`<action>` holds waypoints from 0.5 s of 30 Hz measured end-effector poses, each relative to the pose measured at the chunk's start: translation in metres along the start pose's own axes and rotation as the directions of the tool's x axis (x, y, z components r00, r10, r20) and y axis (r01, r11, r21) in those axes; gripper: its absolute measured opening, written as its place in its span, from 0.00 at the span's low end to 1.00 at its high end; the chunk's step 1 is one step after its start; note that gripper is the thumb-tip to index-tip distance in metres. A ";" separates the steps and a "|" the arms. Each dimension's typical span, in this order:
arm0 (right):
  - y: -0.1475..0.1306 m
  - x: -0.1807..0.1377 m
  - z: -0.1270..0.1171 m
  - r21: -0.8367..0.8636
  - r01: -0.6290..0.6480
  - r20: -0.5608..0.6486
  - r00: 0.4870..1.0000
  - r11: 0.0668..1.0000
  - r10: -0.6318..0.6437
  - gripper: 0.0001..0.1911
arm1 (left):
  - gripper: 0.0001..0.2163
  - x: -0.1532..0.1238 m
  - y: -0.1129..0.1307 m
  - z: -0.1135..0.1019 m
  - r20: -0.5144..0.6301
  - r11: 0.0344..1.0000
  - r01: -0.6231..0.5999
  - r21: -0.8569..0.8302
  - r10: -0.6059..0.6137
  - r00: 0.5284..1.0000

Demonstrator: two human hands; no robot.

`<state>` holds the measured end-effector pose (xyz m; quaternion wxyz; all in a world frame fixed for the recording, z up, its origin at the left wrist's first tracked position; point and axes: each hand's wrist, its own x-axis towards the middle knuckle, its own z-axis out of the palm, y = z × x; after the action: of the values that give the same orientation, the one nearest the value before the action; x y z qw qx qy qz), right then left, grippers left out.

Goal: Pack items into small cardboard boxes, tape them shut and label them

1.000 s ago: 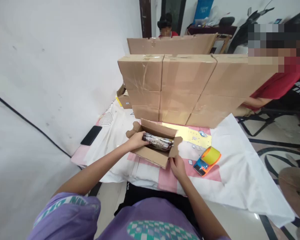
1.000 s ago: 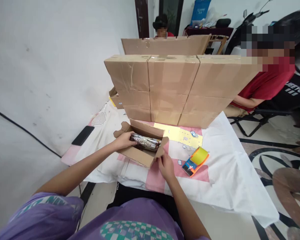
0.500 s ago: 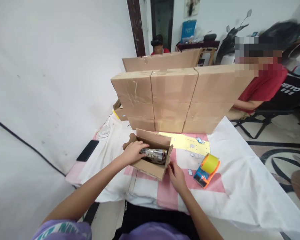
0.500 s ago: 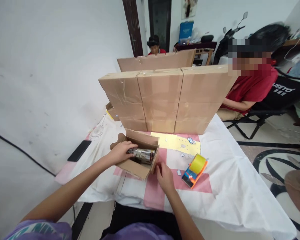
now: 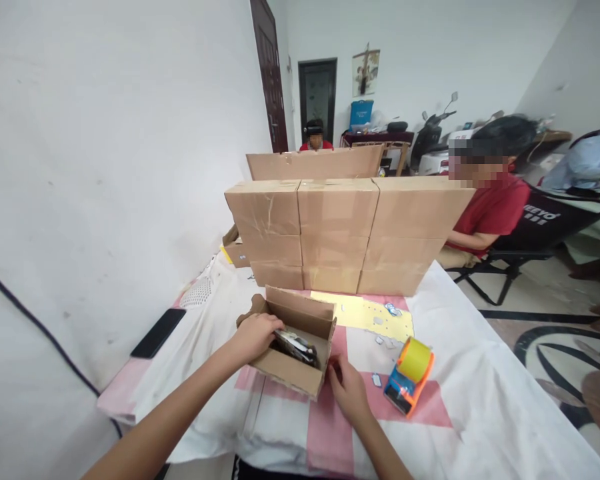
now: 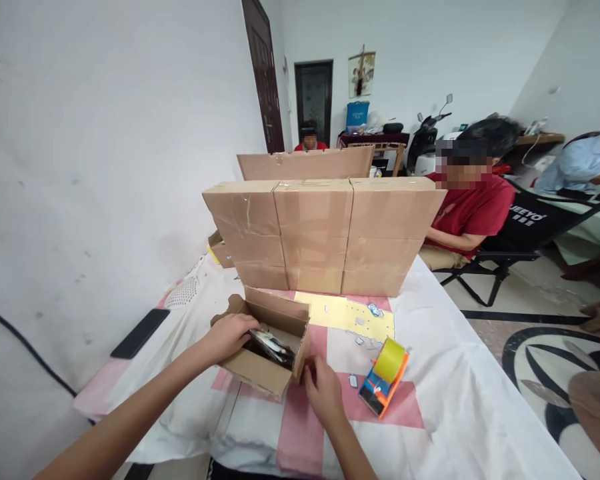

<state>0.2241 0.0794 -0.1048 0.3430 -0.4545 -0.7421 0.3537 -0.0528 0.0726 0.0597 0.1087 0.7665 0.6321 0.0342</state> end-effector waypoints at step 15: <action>0.004 -0.003 0.006 0.059 0.016 -0.049 0.999 0.998 -0.013 0.11 | 0.07 -0.055 0.039 -0.045 -0.266 0.904 -0.301 -0.303 0.222 0.938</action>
<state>0.2219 0.0763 -0.1113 0.3767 -0.4471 -0.7261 0.3619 -0.0349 0.0175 0.1166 0.1611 0.8055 0.5156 0.2437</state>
